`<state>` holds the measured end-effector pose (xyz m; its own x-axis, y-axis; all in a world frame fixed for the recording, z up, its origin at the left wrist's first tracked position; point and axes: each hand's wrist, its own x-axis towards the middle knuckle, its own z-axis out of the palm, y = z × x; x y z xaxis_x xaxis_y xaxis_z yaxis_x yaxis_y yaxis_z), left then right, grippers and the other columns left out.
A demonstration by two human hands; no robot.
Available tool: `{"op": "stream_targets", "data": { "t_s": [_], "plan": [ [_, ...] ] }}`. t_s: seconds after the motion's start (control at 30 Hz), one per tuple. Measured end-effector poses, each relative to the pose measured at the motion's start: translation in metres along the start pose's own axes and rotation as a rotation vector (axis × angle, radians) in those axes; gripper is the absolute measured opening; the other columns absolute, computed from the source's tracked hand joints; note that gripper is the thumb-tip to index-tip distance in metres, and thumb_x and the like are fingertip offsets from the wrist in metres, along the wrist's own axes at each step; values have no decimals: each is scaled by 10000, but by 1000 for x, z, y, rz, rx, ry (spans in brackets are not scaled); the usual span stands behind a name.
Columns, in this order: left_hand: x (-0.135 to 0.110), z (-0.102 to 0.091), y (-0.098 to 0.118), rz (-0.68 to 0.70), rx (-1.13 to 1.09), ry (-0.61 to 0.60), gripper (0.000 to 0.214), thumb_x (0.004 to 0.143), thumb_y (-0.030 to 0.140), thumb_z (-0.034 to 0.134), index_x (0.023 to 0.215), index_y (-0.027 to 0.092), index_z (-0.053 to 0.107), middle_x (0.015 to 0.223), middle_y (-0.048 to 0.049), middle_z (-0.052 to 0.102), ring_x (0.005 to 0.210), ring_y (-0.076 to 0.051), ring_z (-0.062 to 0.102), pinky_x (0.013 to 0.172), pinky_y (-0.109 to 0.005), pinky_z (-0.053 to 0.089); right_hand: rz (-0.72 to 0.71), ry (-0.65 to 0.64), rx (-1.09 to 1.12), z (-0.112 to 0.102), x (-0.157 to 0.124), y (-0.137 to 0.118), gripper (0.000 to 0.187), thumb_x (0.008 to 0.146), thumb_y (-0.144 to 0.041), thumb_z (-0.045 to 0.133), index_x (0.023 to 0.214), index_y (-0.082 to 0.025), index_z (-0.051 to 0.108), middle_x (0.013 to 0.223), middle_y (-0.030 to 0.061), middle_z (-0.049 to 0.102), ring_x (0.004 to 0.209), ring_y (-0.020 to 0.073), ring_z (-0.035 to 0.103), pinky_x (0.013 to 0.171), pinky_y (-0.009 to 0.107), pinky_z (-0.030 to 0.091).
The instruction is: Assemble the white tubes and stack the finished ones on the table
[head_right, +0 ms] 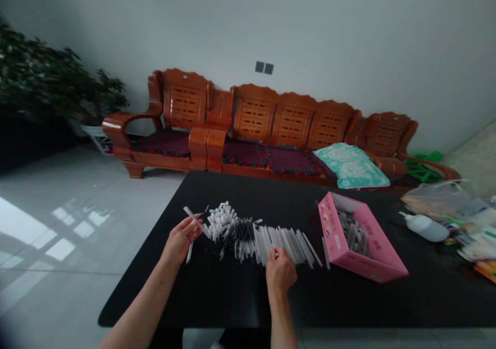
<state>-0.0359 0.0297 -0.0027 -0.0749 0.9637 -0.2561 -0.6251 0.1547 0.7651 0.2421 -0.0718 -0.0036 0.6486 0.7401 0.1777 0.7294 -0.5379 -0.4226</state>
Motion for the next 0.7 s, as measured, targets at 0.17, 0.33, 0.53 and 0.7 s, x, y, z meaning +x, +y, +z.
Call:
{"op": "stream_targets", "data": {
  "t_s": [0.17, 0.33, 0.53, 0.7],
  "plan": [
    [-17, 22, -12, -92, 93, -155, 343, 689, 217, 797, 1001, 97, 718, 840, -110, 734, 695, -164, 694, 651, -251, 567, -112, -35, 312, 0, -10, -24, 365, 892, -413, 464, 911, -152, 720, 731, 123, 710, 662, 226, 635, 576, 288, 379],
    [-35, 37, -20, -156, 166, -321, 376, 653, 267, 833, 983, 114, 738, 868, -113, 741, 716, -166, 688, 664, -234, 529, -56, -618, 957, 12, -41, -80, 552, 866, -643, 417, 840, -141, 645, 532, 28, 615, 367, 133, 510, 358, 221, 312],
    [-36, 38, -11, -164, 105, -357, 448, 713, 357, 793, 1086, 122, 712, 910, -122, 735, 743, -179, 683, 661, -255, 523, 98, -990, 1410, 14, -61, -100, 497, 762, -622, 629, 808, -127, 623, 413, -68, 488, 285, 62, 354, 289, 178, 222],
    [-26, 31, 0, -109, 64, -310, 387, 705, 374, 798, 976, 105, 736, 898, -128, 741, 828, -207, 693, 736, -277, 536, 147, -1186, 1519, 11, -64, -94, 478, 783, -578, 651, 878, -110, 665, 400, -97, 422, 289, 47, 301, 305, 182, 201]
  ]
}}
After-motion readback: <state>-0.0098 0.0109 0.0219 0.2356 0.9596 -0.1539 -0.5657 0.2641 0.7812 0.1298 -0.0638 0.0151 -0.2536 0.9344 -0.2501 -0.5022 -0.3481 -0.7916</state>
